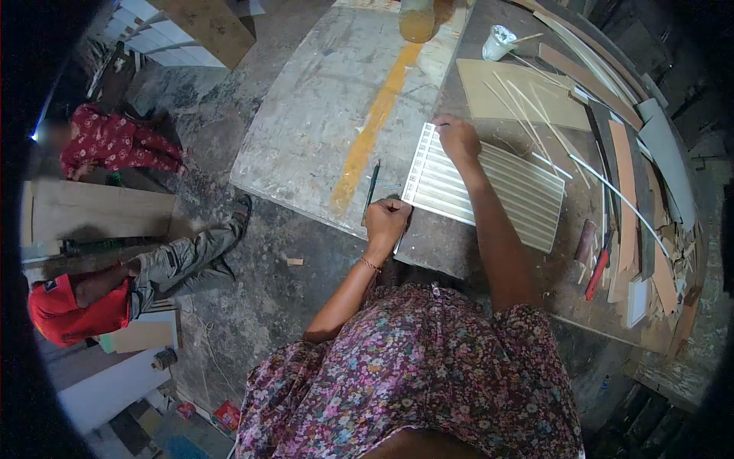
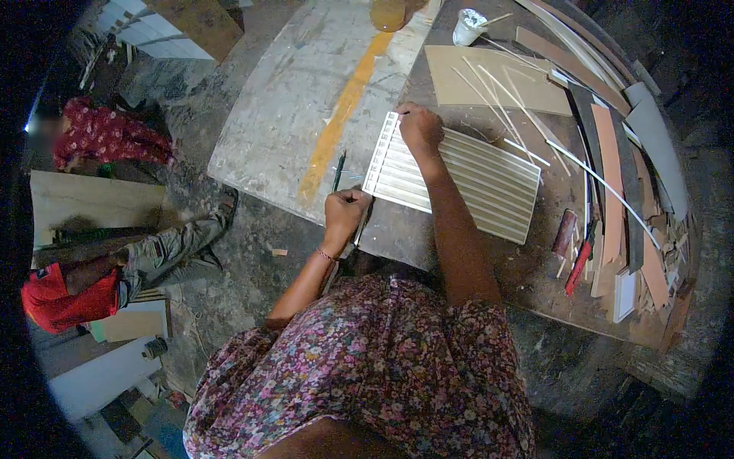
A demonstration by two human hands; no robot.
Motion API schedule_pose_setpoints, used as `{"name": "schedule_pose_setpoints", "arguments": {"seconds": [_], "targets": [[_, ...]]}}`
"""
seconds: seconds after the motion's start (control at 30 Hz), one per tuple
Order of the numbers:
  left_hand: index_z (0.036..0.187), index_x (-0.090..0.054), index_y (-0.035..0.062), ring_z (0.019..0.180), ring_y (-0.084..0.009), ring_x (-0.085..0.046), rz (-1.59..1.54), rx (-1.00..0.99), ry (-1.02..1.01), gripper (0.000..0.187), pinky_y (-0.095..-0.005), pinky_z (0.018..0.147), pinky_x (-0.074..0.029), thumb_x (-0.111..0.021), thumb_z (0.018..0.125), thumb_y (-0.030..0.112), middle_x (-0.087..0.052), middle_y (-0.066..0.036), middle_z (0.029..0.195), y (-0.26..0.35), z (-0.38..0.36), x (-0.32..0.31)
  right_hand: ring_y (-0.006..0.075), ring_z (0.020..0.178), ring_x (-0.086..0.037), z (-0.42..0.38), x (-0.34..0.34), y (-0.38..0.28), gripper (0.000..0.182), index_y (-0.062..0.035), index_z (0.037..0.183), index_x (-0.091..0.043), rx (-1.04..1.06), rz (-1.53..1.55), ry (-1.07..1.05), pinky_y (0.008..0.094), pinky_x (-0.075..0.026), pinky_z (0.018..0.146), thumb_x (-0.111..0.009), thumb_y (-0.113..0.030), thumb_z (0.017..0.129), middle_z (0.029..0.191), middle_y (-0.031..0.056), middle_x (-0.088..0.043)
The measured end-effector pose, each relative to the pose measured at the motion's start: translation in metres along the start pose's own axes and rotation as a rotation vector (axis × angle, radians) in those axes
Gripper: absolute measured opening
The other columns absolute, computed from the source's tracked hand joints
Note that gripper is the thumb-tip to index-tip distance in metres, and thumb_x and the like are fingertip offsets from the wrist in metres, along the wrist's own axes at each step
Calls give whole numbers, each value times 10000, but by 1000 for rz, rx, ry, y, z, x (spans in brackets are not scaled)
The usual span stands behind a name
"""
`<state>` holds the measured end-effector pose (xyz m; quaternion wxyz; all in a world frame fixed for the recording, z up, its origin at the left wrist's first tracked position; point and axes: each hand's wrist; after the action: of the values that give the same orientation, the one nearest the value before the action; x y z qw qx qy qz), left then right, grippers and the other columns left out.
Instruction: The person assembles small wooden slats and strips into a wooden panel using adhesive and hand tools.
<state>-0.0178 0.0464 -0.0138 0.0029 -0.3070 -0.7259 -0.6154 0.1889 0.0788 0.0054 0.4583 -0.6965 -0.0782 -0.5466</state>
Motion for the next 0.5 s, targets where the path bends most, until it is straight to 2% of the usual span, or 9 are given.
{"name": "schedule_pose_setpoints", "arguments": {"seconds": [0.07, 0.17, 0.27, 0.4, 0.5], "targets": [[665, -626, -43, 526, -75, -488, 68, -5, 11, 142, -247, 495, -399, -632, 716, 90, -586, -36, 593, 3, -1, 1, 287, 771, -595, 1, 0, 0, 119, -211, 824, -656, -37, 38, -23, 376, -469, 669, -574, -211, 738, 815, 78, -630], [677, -651, 26, 545, -172, -590, 53, 22, 7, 148, -285, 553, -439, -620, 670, 171, -613, -112, 595, -5, 2, -2, 283, 783, -594, 3, -3, 6, 118, -212, 814, -659, -39, 79, -20, 371, -464, 691, -562, -211, 747, 826, 73, -632], [673, -643, 17, 541, -165, -585, 12, -10, -18, 155, -277, 559, -436, -613, 678, 169, -605, -109, 578, -11, 1, -1, 255, 789, -598, 2, 1, 8, 115, -198, 819, -660, -32, 167, -7, 358, -458, 715, -565, -202, 755, 834, 67, -635], [656, -616, 3, 532, -140, -558, -13, -158, 22, 130, -265, 560, -429, -622, 679, 130, -592, -91, 576, -5, -9, 2, 228, 766, -607, -6, 3, 20, 120, -140, 822, -657, 36, 404, 48, 333, -461, 702, -581, -203, 754, 828, 85, -636], [675, -610, -3, 530, -148, -542, -78, -165, -100, 93, -257, 551, -421, -619, 675, 89, -586, -97, 601, 3, -11, 5, 225, 753, -611, -20, 27, 22, 161, -92, 847, -645, 1, 545, 69, 320, -463, 686, -587, -209, 754, 824, 108, -635]]}}
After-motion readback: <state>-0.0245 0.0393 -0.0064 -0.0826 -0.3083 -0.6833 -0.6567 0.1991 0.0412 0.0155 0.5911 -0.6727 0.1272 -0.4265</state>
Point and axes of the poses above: each hand's wrist, its own z-axis towards the middle knuckle, its own x-axis out of the back of the hand, y = z × x
